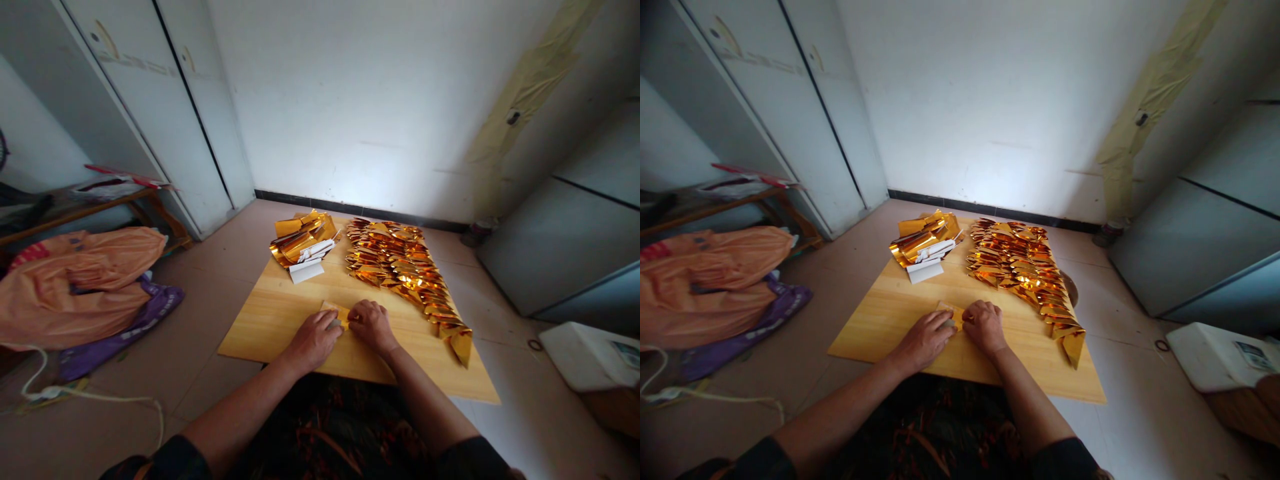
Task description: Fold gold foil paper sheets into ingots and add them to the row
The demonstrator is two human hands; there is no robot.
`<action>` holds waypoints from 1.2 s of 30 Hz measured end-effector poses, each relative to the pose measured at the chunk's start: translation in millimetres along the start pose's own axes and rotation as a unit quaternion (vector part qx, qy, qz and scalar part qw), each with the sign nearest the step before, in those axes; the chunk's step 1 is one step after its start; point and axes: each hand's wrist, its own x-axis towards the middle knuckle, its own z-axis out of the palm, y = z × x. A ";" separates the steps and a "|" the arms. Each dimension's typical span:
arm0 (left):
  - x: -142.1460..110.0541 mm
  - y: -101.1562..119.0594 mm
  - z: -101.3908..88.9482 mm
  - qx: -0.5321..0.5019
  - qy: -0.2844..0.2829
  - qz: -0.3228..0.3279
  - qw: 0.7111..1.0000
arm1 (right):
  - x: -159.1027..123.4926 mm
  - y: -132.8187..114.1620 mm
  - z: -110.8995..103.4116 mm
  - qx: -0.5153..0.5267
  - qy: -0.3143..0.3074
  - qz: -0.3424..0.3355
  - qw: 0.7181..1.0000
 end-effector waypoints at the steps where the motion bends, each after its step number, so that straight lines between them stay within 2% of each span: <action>1: 0.0 0.0 -0.7 -0.001 -0.003 0.000 1.000 | 0.1 1.3 0.9 0.001 0.000 -0.001 1.000; 7: -0.7 -1.2 -1.3 -0.003 -0.018 0.005 1.000 | 0.7 1.9 4.0 0.000 0.001 0.009 1.000; 11: 2.9 2.4 3.4 -0.005 -0.003 -0.021 1.000 | -0.3 -4.2 2.2 -0.023 0.017 0.002 1.000; 18: 21.8 0.0 7.1 -0.031 0.022 -0.089 0.995 | -13.3 -8.0 -10.4 -0.042 -0.013 -0.113 0.993; 23: 25.6 -15.2 7.6 -0.087 0.009 -0.094 0.992 | -21.1 -12.3 -8.6 -0.044 -0.015 -0.132 0.990; 27: 24.0 -26.4 3.1 -0.080 -0.013 -0.077 0.994 | -21.8 -16.0 -6.3 -0.032 -0.028 -0.142 0.989; 30: 24.5 -31.7 -2.3 -0.057 -0.004 -0.042 0.997 | -20.3 -11.8 -5.5 -0.013 -0.036 -0.160 0.986; 33: 26.0 -31.3 -6.3 -0.040 0.005 0.003 0.999 | -18.5 -3.9 -5.9 -0.002 -0.033 -0.172 0.984; 36: 25.9 -26.0 -7.8 -0.027 -0.018 0.038 0.999 | -17.1 1.4 -8.8 -0.016 -0.039 -0.184 0.982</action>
